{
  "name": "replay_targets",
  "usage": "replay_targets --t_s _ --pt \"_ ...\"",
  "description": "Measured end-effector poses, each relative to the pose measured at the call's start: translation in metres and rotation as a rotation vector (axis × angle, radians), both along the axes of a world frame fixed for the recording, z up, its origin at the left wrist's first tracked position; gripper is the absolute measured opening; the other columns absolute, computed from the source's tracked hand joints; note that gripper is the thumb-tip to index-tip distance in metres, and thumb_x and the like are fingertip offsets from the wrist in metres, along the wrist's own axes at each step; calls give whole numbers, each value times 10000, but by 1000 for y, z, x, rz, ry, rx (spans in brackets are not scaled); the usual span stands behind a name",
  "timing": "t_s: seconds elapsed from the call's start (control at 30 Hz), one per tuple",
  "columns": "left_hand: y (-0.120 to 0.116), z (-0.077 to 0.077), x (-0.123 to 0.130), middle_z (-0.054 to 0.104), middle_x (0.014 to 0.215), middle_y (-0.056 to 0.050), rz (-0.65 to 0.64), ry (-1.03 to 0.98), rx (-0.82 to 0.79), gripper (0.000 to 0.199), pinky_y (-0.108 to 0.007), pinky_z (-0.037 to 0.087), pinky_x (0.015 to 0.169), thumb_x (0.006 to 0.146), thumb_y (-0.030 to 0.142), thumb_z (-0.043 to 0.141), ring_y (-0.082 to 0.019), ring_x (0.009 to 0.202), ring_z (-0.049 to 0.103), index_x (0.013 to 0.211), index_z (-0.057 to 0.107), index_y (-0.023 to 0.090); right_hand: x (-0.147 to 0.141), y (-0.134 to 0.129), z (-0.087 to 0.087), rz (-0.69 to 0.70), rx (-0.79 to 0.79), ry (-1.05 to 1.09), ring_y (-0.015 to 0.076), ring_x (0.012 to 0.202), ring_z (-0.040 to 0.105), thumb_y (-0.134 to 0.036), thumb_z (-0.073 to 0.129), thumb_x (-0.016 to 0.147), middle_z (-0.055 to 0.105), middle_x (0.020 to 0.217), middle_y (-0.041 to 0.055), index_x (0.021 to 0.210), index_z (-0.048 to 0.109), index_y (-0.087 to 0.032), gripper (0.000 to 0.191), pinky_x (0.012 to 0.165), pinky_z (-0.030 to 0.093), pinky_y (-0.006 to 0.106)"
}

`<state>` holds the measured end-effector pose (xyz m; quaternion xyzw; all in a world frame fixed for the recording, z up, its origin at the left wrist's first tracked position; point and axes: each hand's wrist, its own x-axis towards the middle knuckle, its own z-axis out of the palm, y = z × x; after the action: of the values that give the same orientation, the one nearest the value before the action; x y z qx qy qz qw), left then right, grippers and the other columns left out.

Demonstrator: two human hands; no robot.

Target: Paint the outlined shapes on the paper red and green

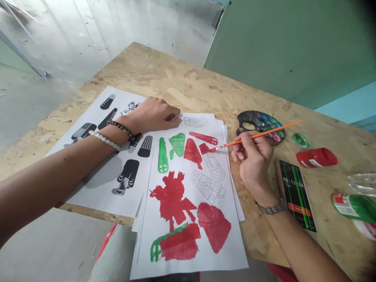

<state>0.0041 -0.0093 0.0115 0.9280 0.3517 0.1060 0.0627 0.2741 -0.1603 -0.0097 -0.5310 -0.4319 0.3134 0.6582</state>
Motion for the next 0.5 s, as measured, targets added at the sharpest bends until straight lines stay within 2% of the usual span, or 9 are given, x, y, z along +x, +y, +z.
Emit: replay_targets --t_s 0.3,0.5 --pt "-2 4 1 426 586 16 9 16 -30 338 -345 197 653 1004 363 563 -135 572 239 715 486 206 0 -2 1 -40 35 -15 55 397 370 -435 843 884 519 529 -69 740 680 -216 309 369 337 208" --pt "0 1 0 461 602 9 9 16 -20 340 -349 199 660 1017 391 551 -141 583 249 730 538 209 0 -3 0 -29 43 -51 53 393 379 -419 836 894 538 542 -59 735 683 -210 304 362 316 206"
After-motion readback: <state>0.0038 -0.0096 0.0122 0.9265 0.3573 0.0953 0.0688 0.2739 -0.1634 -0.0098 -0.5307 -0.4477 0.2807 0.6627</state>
